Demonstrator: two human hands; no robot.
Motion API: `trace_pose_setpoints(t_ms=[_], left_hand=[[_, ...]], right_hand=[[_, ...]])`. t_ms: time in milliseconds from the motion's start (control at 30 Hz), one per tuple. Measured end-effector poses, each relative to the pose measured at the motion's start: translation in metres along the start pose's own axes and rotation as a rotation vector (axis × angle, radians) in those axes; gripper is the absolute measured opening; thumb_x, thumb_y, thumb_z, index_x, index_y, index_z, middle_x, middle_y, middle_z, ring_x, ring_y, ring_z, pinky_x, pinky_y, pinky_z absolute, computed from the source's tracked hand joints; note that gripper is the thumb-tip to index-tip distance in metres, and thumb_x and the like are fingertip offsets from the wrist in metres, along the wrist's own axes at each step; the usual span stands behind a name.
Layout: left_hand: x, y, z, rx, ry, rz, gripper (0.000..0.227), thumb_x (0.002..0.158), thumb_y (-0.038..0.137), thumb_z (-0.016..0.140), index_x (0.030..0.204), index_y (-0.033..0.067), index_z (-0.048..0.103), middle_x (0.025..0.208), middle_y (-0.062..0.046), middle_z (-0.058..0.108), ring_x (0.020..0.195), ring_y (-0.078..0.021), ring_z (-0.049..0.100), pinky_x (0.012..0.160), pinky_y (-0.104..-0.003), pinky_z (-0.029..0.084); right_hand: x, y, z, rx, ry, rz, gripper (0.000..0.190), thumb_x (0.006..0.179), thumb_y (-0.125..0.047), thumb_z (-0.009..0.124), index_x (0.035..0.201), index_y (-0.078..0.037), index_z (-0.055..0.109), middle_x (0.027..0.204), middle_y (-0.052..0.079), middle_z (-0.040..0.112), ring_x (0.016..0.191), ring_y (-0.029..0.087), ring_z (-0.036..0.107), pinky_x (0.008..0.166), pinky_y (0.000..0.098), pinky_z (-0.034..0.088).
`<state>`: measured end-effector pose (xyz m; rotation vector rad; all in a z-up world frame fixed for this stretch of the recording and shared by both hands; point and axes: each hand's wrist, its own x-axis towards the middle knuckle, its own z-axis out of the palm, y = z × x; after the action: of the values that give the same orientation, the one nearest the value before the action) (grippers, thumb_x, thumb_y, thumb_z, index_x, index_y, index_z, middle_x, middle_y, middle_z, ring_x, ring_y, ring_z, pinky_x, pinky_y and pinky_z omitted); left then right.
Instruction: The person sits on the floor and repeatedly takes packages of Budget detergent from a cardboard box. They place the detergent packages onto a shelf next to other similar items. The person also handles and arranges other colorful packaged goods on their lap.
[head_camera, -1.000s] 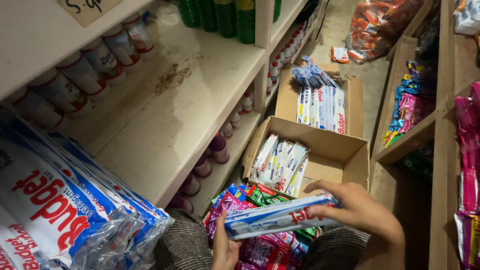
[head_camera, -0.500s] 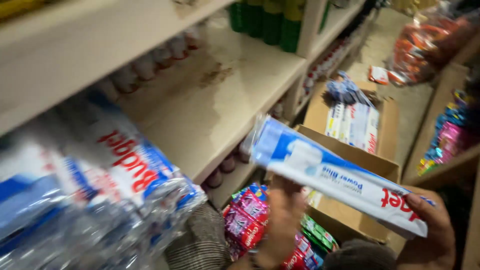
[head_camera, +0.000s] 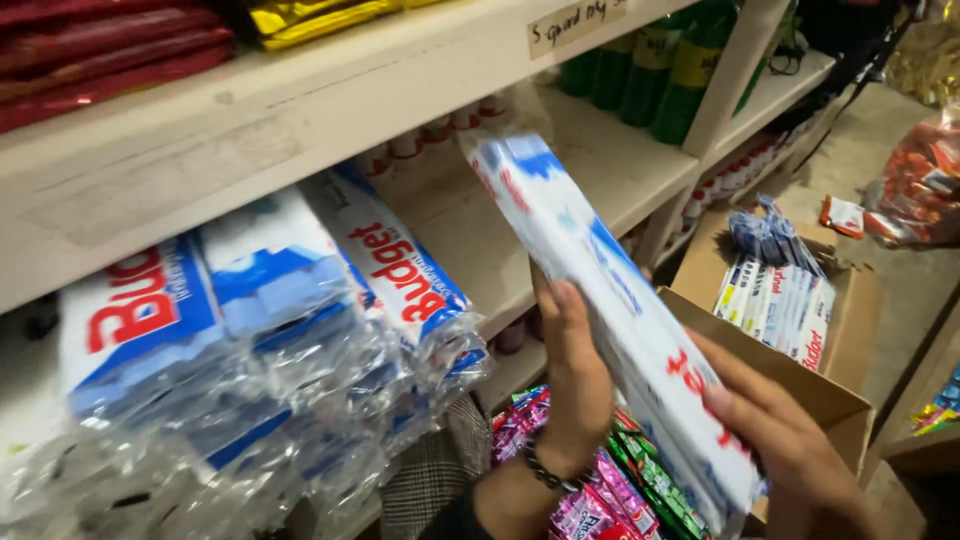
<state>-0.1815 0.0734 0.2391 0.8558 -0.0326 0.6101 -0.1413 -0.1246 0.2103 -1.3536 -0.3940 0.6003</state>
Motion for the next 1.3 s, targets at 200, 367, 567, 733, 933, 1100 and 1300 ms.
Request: trace_pose_setpoints(t_ms=[200,367,567,733,933,1100,1300], left_hand=[[-0.038,0.065,-0.023,0.621,-0.291,0.294,0.083,0.114,0.046,0.036,0.167,-0.0067,0.000,0.176,-0.033,0.011,0.164,-0.0436,0.019,0.131,-0.046,0.021],[-0.059,0.094,-0.031,0.943,-0.323,0.380,0.084,0.113,0.043,0.046,0.168,-0.0089,0.010,0.176,-0.042,0.000,0.163,-0.0500,0.013,0.133,-0.049,0.024],[-0.059,0.114,-0.036,0.951,-0.137,0.417,0.083,0.102,0.027,0.062,0.164,-0.0071,0.019,0.175,-0.034,0.009,0.165,-0.0435,0.019,0.129,-0.048,0.025],[-0.062,0.109,-0.048,0.609,-0.082,0.431,0.081,0.101,0.015,0.060,0.164,-0.0082,0.015,0.177,-0.028,0.008,0.165,-0.0375,0.012,0.132,-0.048,0.014],[-0.068,0.111,-0.057,0.425,-0.035,0.400,0.077,0.101,0.010,0.055,0.164,-0.0093,0.014,0.177,-0.026,0.012,0.165,-0.0352,0.013,0.133,-0.048,0.011],[-0.074,0.125,-0.064,0.555,-0.042,0.352,0.077,0.100,0.012,0.055,0.163,-0.0075,0.017,0.175,-0.027,0.014,0.163,-0.0359,0.015,0.130,-0.049,0.014],[-0.090,0.120,-0.089,1.155,-0.017,0.433,0.064,0.098,0.019,0.058,0.154,-0.0059,0.040,0.164,-0.029,0.039,0.155,-0.0401,0.036,0.125,-0.050,0.026]], right_hand=[[0.055,-0.048,0.066,0.026,0.074,-0.126,0.062,0.093,-0.019,0.056,0.150,0.004,0.051,0.144,0.017,0.064,0.128,0.021,0.060,0.104,0.0317,0.044],[0.114,-0.089,0.131,-0.012,-0.222,-0.265,0.057,0.097,-0.021,0.062,0.148,0.002,0.053,0.134,0.009,0.067,0.116,0.013,0.063,0.097,0.0264,0.051],[0.172,-0.100,0.182,0.026,-0.181,-0.153,0.052,0.094,-0.022,0.063,0.140,0.001,0.053,0.114,0.008,0.074,0.093,0.011,0.071,0.080,0.0251,0.058],[0.189,-0.091,0.206,-0.031,-0.290,-0.135,0.038,0.096,-0.022,0.064,0.121,0.008,0.065,0.103,0.012,0.073,0.086,0.014,0.068,0.073,0.0285,0.055],[0.179,-0.109,0.212,-0.660,-0.317,-0.328,0.038,0.099,-0.031,0.054,0.110,0.004,0.068,0.097,0.011,0.075,0.088,0.018,0.066,0.079,0.0335,0.054],[0.178,-0.090,0.207,-0.954,-0.224,-0.590,0.036,0.102,-0.030,0.051,0.105,0.001,0.068,0.094,0.021,0.064,0.094,0.033,0.060,0.084,0.0440,0.048],[0.158,-0.090,0.207,-0.973,-0.158,-0.524,0.039,0.103,-0.032,0.053,0.107,0.004,0.067,0.101,0.026,0.068,0.101,0.036,0.063,0.093,0.0437,0.050]])
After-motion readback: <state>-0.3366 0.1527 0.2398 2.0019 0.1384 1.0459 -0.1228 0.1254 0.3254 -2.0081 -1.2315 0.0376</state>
